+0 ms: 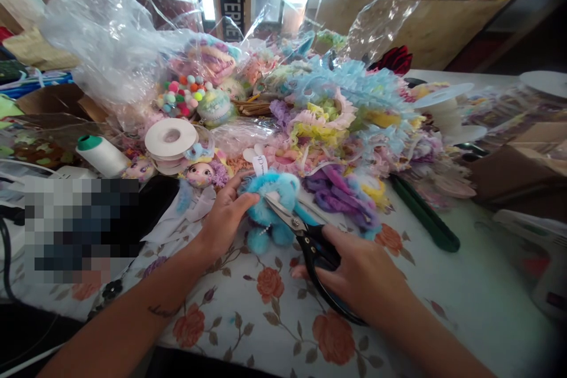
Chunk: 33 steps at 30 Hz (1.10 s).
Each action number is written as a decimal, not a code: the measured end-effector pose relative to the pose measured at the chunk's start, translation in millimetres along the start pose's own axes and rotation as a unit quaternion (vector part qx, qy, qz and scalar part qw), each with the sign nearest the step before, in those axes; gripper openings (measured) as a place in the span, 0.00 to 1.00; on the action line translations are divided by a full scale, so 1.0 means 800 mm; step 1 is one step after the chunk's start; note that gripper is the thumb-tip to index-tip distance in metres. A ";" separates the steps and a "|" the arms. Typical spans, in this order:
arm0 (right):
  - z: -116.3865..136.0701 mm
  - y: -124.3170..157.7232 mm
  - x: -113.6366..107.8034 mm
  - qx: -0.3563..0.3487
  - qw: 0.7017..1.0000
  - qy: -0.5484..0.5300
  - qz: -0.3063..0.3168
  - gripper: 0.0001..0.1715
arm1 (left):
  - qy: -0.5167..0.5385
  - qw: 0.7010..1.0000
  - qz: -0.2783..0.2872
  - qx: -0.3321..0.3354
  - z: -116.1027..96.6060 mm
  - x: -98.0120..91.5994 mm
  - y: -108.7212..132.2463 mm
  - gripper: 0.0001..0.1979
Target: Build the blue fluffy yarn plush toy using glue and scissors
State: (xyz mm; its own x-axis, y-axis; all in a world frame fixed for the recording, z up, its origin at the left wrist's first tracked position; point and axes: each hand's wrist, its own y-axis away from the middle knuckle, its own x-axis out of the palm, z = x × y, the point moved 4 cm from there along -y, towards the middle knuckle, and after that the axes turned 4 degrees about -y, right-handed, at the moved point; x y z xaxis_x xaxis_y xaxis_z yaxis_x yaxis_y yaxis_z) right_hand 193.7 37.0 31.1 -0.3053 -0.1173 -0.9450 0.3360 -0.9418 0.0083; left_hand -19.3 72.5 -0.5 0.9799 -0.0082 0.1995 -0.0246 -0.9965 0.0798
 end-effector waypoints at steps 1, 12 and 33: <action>0.000 -0.001 -0.001 0.008 1.000 -0.021 0.013 0.16 | -0.005 1.000 0.000 0.002 0.000 0.000 0.000 0.28; -0.001 0.000 -0.001 0.041 0.992 -0.114 0.041 0.24 | -0.089 0.995 -0.017 0.048 0.003 -0.007 -0.002 0.26; 0.000 -0.001 -0.001 0.034 0.987 -0.151 0.043 0.20 | -0.059 0.998 -0.022 0.025 -0.001 -0.005 -0.001 0.26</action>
State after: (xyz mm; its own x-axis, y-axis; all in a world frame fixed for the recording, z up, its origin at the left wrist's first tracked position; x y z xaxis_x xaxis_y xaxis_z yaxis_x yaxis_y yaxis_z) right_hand 193.5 37.7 32.3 -0.5335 -0.2770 -0.7992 0.3157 -0.9418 0.1157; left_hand -23.0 73.7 -0.9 0.9964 0.0290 0.0802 0.0262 -0.9990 0.0358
